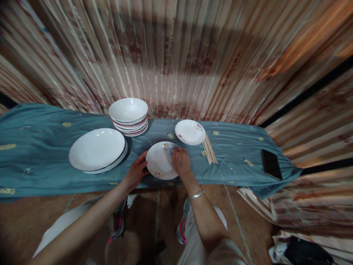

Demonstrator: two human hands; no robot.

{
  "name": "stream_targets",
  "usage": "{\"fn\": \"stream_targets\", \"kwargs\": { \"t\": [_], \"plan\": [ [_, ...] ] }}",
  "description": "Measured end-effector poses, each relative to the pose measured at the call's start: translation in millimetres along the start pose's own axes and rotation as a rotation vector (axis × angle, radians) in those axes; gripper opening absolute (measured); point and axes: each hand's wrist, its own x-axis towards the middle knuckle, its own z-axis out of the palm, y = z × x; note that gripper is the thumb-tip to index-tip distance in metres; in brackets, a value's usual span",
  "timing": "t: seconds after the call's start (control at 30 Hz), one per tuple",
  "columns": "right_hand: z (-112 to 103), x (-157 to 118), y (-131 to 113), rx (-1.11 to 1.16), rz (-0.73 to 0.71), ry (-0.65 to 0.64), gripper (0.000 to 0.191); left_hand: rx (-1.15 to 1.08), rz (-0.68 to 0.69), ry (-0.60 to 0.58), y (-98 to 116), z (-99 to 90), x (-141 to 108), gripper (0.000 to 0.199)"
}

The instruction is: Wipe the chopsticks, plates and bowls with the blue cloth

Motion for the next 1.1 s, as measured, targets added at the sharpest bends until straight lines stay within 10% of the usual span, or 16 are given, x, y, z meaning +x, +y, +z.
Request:
{"fn": "stream_targets", "kwargs": {
  "t": [1.1],
  "plan": [
    [24,16,-36,0.569,-0.214,-0.059,0.042,-0.012,0.016,-0.024,0,0.2,-2,0.05]
  ]
}}
